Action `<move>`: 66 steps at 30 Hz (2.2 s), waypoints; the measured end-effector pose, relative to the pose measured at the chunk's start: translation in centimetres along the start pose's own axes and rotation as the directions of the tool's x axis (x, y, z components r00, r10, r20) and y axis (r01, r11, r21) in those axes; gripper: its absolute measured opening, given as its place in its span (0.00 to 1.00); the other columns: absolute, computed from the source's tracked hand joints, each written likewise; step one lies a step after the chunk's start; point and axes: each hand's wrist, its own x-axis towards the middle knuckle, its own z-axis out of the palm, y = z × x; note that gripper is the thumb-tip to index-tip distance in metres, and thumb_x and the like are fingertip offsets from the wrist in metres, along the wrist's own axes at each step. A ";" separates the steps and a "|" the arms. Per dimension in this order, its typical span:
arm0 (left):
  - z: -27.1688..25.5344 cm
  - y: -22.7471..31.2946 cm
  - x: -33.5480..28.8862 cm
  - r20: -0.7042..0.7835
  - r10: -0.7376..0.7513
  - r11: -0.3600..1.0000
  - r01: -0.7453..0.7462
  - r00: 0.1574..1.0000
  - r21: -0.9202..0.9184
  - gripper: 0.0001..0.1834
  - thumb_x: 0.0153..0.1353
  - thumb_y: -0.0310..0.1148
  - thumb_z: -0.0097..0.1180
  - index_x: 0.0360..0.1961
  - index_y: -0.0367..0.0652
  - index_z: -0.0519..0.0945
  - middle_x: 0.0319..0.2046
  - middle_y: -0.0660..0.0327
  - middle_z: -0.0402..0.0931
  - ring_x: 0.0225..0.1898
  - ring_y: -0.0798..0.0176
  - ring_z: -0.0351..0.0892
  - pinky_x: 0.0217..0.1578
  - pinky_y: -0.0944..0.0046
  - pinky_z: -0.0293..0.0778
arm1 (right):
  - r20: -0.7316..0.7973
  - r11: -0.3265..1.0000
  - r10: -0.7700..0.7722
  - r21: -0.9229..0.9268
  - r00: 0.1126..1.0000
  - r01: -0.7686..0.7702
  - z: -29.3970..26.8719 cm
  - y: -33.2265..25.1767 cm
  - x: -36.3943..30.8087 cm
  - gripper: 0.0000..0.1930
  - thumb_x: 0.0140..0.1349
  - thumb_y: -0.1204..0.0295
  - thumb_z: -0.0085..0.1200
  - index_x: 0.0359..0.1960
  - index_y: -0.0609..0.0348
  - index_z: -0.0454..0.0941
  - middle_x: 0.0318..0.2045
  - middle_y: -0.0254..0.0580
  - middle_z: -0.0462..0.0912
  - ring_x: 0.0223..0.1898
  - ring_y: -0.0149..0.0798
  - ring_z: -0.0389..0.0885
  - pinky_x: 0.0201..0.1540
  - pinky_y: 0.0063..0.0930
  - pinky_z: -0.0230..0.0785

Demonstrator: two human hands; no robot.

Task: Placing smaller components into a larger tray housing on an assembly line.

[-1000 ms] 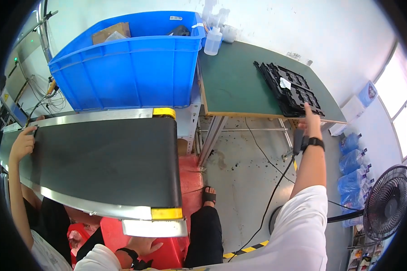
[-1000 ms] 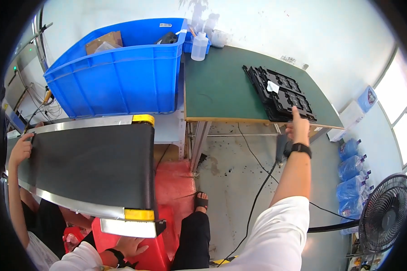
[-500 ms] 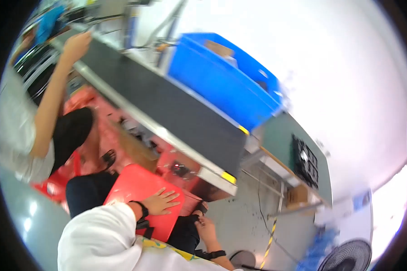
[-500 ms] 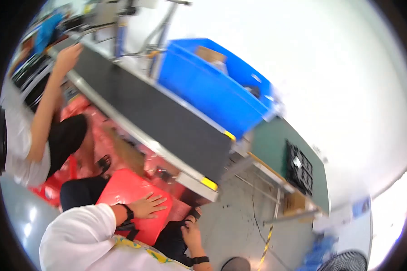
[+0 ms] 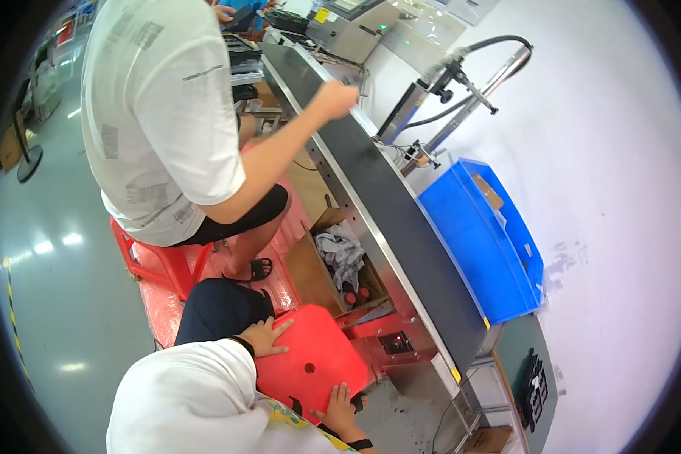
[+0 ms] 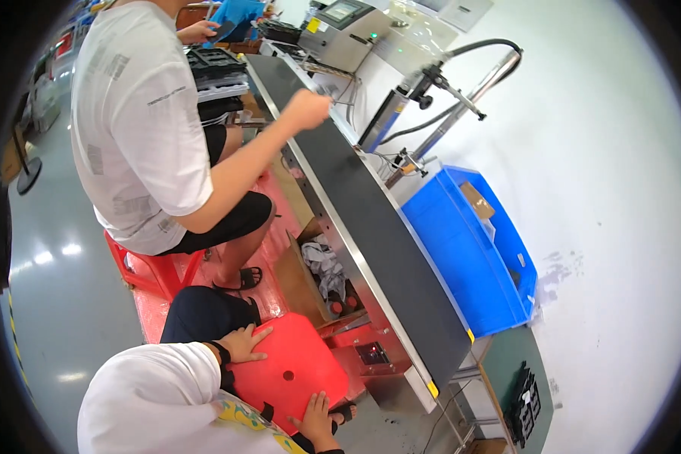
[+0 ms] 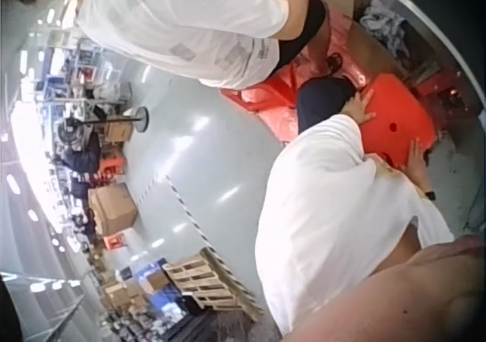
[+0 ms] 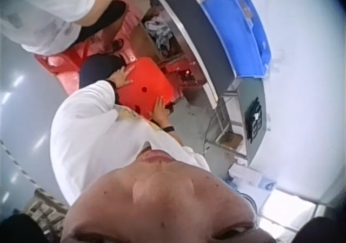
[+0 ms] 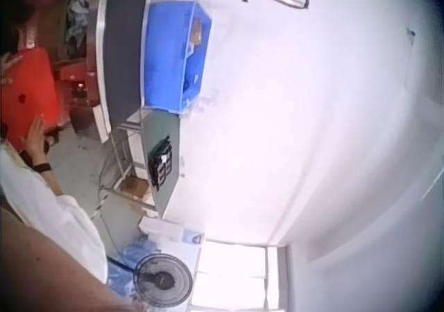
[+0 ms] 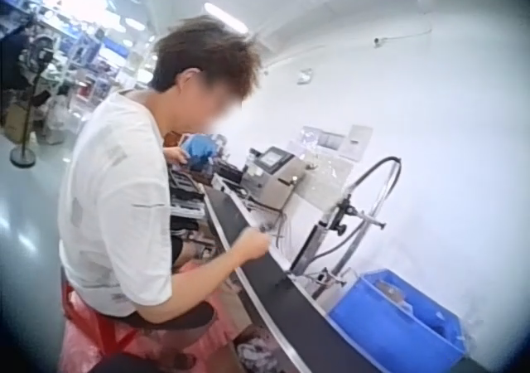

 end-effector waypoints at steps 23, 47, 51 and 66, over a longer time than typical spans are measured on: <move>0.6 -0.3 3.1 -0.033 -0.230 0.896 0.199 0.973 -0.396 0.37 0.62 0.58 0.43 0.62 0.40 0.61 0.53 0.38 0.67 0.49 0.37 0.73 0.50 0.48 0.70 | 0.401 0.986 0.118 -0.153 0.909 -0.061 -1.3 1.1 3.6 0.58 0.46 0.42 0.59 0.67 0.70 0.42 0.68 0.66 0.38 0.67 0.60 0.51 0.64 0.53 0.52; -0.2 0.3 2.5 -0.079 -0.261 0.883 0.205 0.962 -0.421 0.31 0.61 0.54 0.46 0.55 0.38 0.68 0.49 0.42 0.70 0.46 0.42 0.75 0.49 0.50 0.72 | -0.624 0.947 -0.108 0.174 0.774 0.272 -37.6 -3.5 17.0 0.41 0.53 0.57 0.62 0.62 0.71 0.59 0.62 0.61 0.59 0.65 0.51 0.56 0.66 0.38 0.49; -0.3 0.4 2.7 -0.086 -0.247 0.882 0.187 0.965 -0.432 0.32 0.61 0.54 0.46 0.57 0.38 0.67 0.50 0.40 0.69 0.47 0.41 0.75 0.49 0.49 0.72 | -0.624 0.898 0.143 0.409 0.768 0.164 -36.4 -0.6 18.4 0.43 0.51 0.58 0.64 0.63 0.72 0.57 0.63 0.63 0.57 0.67 0.54 0.53 0.67 0.38 0.46; -0.6 0.4 2.9 -0.107 -0.257 0.879 0.187 0.960 -0.439 0.32 0.62 0.53 0.46 0.57 0.38 0.66 0.50 0.41 0.70 0.49 0.41 0.73 0.50 0.50 0.70 | -0.219 0.947 0.133 0.314 0.967 -0.059 -40.1 3.6 15.5 0.50 0.40 0.69 0.70 0.65 0.71 0.53 0.62 0.63 0.61 0.66 0.51 0.59 0.66 0.36 0.51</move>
